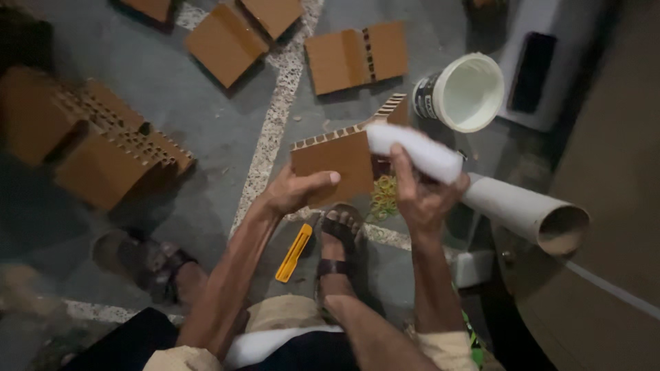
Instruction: The person sits on the floor and assembles small cardboard pieces into a larger structure. They use a white cylindrical tool to apply adhesive to the edges of the cardboard pieces and press them together to form a stack.
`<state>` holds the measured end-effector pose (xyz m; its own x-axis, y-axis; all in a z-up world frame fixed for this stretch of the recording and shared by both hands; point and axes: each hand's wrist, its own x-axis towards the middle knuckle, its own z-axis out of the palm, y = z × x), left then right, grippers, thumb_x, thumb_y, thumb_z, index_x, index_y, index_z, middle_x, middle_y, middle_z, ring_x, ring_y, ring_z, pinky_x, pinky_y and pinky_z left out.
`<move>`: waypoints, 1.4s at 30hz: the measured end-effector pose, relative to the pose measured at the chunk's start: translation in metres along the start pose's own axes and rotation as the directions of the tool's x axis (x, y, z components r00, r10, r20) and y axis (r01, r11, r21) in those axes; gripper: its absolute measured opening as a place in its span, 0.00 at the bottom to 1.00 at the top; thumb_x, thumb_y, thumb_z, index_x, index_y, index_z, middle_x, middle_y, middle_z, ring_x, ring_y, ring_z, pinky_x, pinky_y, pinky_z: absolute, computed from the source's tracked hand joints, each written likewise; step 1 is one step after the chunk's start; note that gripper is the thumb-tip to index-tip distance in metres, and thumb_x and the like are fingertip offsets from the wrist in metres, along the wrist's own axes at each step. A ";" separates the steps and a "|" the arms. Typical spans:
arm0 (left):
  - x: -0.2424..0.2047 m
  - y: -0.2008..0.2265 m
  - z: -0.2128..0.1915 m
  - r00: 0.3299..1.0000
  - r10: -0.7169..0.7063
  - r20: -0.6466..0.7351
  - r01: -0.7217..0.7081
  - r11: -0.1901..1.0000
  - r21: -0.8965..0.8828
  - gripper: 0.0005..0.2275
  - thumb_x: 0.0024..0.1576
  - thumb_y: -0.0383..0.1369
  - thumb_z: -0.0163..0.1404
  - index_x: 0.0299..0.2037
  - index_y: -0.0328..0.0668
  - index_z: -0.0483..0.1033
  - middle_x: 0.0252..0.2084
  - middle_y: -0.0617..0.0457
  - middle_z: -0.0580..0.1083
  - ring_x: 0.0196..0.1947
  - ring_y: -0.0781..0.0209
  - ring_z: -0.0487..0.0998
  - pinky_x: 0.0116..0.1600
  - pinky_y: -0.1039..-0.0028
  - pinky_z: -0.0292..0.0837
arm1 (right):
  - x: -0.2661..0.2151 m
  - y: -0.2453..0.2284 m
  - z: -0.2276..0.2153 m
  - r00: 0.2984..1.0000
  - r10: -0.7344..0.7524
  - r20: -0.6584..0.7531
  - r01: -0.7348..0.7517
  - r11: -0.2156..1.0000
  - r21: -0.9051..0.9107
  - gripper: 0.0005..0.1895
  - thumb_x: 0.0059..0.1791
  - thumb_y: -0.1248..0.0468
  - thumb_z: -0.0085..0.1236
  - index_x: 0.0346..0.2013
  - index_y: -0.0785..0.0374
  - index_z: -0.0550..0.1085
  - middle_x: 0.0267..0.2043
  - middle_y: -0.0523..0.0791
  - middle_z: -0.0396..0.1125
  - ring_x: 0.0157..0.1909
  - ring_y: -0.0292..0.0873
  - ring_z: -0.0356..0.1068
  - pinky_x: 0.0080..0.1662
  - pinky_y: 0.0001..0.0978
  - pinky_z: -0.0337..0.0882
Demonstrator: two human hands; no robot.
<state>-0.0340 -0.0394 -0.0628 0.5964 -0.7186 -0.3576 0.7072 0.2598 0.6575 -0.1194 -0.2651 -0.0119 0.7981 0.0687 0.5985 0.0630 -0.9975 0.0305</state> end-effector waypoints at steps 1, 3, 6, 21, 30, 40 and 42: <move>0.000 -0.003 0.000 1.000 -0.002 0.010 0.002 1.000 -0.011 0.24 0.53 0.33 0.59 0.59 0.33 0.71 0.51 0.47 0.77 0.51 0.56 0.79 0.55 0.66 0.78 | 0.008 -0.003 0.004 0.972 0.234 0.014 -0.227 0.926 0.303 0.19 0.51 0.66 0.73 0.53 0.60 0.73 0.59 0.58 0.57 0.54 0.54 0.73 0.55 0.36 0.80; -0.004 -0.010 -0.003 1.000 -0.024 0.009 0.024 1.000 -0.010 0.22 0.54 0.33 0.59 0.58 0.32 0.72 0.51 0.47 0.77 0.51 0.56 0.79 0.55 0.66 0.78 | 0.020 -0.013 0.010 0.774 0.584 0.244 -0.530 0.389 0.753 0.24 0.52 0.64 0.70 0.56 0.58 0.65 0.58 0.56 0.64 0.55 0.51 0.75 0.56 0.36 0.79; -0.003 -0.011 -0.010 0.999 -0.043 -0.017 0.044 0.997 0.059 0.21 0.55 0.32 0.59 0.57 0.29 0.74 0.50 0.44 0.77 0.49 0.54 0.78 0.55 0.65 0.77 | 0.033 -0.002 0.001 0.996 -0.073 -0.052 0.077 0.993 0.089 0.13 0.55 0.70 0.72 0.52 0.64 0.78 0.62 0.56 0.48 0.58 0.53 0.71 0.56 0.36 0.78; 0.004 0.023 -0.014 0.988 0.129 -0.086 -0.144 0.966 -0.216 0.23 0.53 0.29 0.59 0.58 0.29 0.71 0.47 0.43 0.76 0.48 0.52 0.80 0.53 0.62 0.80 | 0.021 -0.020 -0.057 0.647 0.494 0.581 -0.759 0.489 0.430 0.13 0.47 0.67 0.67 0.43 0.72 0.79 0.37 0.50 0.77 0.37 0.41 0.78 0.38 0.31 0.76; 0.007 0.015 0.017 0.975 0.092 -0.203 -0.126 0.978 -0.163 0.23 0.52 0.28 0.59 0.58 0.29 0.68 0.49 0.44 0.75 0.47 0.55 0.80 0.52 0.65 0.81 | 0.052 -0.049 -0.068 0.871 0.339 0.355 -0.478 0.751 0.456 0.14 0.46 0.71 0.69 0.43 0.76 0.77 0.42 0.54 0.76 0.42 0.46 0.79 0.45 0.35 0.79; 0.009 -0.007 0.030 0.928 -0.127 -0.351 0.154 0.987 0.051 0.38 0.47 0.38 0.62 0.65 0.30 0.54 0.55 0.40 0.70 0.55 0.49 0.76 0.57 0.64 0.78 | 0.067 -0.046 -0.049 0.874 0.376 0.308 -0.480 0.766 0.427 0.10 0.49 0.71 0.68 0.42 0.75 0.78 0.37 0.51 0.75 0.35 0.44 0.78 0.38 0.33 0.76; 0.005 -0.003 0.034 0.924 -0.169 -0.343 0.208 0.975 0.079 0.42 0.47 0.40 0.62 0.66 0.32 0.49 0.57 0.37 0.68 0.57 0.46 0.75 0.59 0.61 0.78 | 0.076 -0.040 -0.039 0.915 0.318 0.249 -0.393 0.844 0.366 0.10 0.48 0.71 0.69 0.40 0.75 0.79 0.35 0.52 0.74 0.33 0.45 0.77 0.37 0.34 0.74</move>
<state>-0.0455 -0.0656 -0.0440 0.5617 -0.4865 -0.6692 0.7835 0.0529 0.6191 -0.0845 -0.2202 0.0636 0.8995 -0.2508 0.3579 -0.0408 -0.8635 -0.5026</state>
